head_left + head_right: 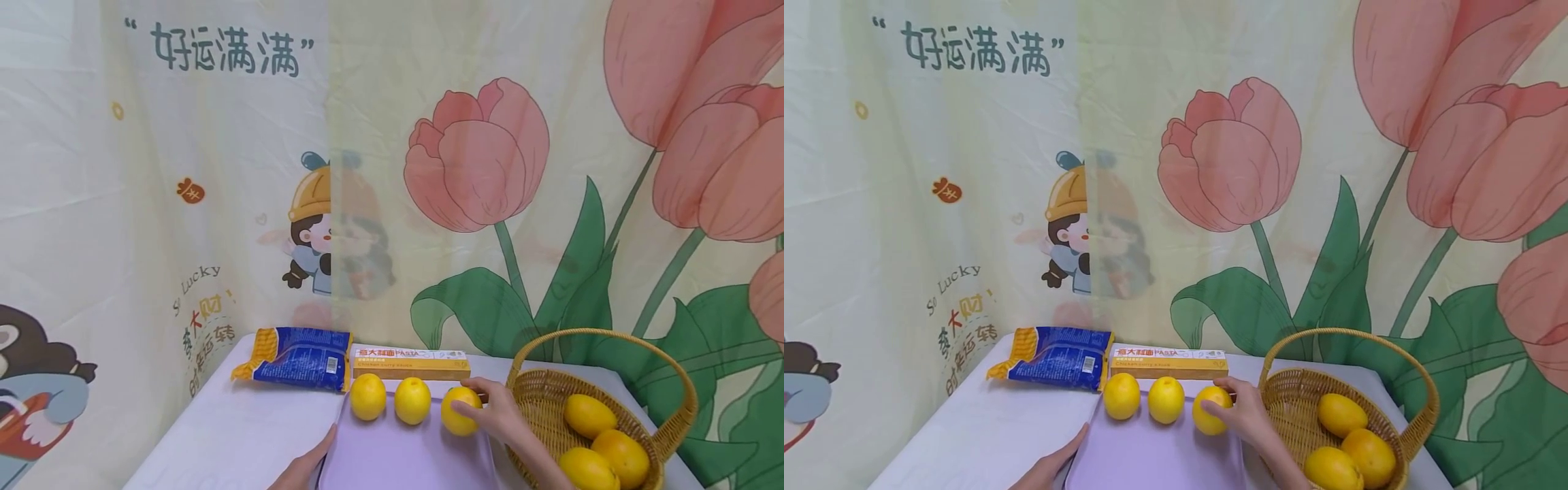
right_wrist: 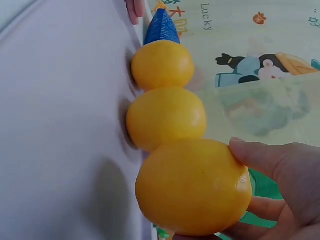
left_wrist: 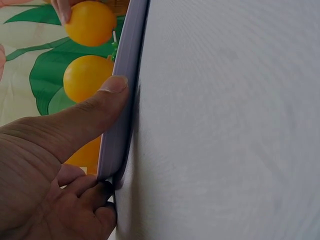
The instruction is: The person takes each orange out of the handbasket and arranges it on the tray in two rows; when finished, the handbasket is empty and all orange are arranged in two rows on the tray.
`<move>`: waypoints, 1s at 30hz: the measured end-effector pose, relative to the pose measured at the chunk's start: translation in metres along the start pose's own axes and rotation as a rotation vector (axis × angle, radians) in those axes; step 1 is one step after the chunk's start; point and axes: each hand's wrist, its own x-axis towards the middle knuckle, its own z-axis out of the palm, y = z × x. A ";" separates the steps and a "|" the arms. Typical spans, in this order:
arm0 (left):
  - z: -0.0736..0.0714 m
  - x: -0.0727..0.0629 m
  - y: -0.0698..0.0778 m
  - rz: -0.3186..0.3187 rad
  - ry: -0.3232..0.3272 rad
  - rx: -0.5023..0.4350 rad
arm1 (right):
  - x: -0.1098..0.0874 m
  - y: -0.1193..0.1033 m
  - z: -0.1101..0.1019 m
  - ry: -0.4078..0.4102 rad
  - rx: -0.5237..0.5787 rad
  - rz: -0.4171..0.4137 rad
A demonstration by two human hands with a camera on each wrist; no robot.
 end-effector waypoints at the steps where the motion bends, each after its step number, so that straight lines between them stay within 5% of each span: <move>1: 0.001 0.001 0.000 -0.003 0.000 -0.001 | 0.002 0.002 0.002 0.003 -0.001 0.002; 7: 0.005 0.009 -0.002 -0.035 0.002 -0.016 | 0.013 0.013 0.012 0.016 -0.022 0.033; 13: 0.005 0.001 0.006 -0.036 0.030 0.039 | 0.018 0.022 0.022 0.027 -0.026 0.051; 30: 0.002 -0.002 0.009 -0.024 0.033 0.056 | 0.010 0.028 0.025 0.057 0.030 -0.051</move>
